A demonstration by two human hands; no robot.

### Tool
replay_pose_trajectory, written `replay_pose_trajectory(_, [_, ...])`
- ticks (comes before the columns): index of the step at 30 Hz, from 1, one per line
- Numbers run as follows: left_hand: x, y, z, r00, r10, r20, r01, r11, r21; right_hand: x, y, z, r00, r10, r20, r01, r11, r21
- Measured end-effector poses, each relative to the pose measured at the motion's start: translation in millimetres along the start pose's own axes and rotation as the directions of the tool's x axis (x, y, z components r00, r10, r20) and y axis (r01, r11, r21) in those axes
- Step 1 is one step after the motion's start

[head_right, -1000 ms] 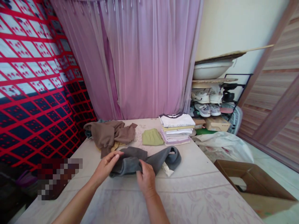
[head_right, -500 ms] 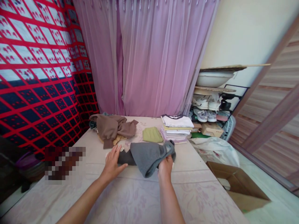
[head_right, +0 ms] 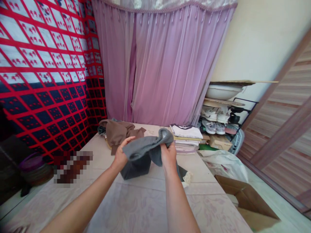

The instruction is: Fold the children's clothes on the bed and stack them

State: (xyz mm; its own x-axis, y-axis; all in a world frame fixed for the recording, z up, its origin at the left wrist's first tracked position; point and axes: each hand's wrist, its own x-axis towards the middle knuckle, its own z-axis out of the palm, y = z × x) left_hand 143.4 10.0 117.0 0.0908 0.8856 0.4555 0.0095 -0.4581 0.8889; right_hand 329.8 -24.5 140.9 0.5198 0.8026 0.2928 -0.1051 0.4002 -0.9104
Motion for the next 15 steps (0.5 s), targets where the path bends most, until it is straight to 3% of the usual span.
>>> replay_pose_trajectory(3, [16.4,14.3,-16.6,0.952,-0.305,-0.005,0.298,0.931,-0.210,-1.3,-14.2,-4.0,0.976,0.182,0.122,-0.182,0.983,-0.015])
replay_pose_trajectory(5, [17.9,18.2,-23.2,0.897,-0.439,0.049,0.436,0.864,-0.251,-5.8,-18.3,-7.8,0.905,0.313,0.288,-0.321,0.947,-0.020])
replay_pose_trajectory(7, [13.7,18.2,-26.1,0.852,-0.514,0.099,0.521,0.812,-0.263,-9.7,-19.1,-10.9,0.854,0.372,0.363,-0.391,0.920,-0.022])
replay_pose_trajectory(10, [5.9,16.9,-27.4,0.845,-0.517,0.135,0.533,0.799,-0.278,-8.4,-19.6,-12.3,0.862,0.383,0.333,-0.408,0.913,0.006])
replay_pose_trajectory(15, [11.4,32.4,-31.2,0.955,-0.246,0.167,0.285,0.917,-0.278,9.3,-29.0,-2.2,0.937,0.315,0.152,-0.333,0.936,0.111])
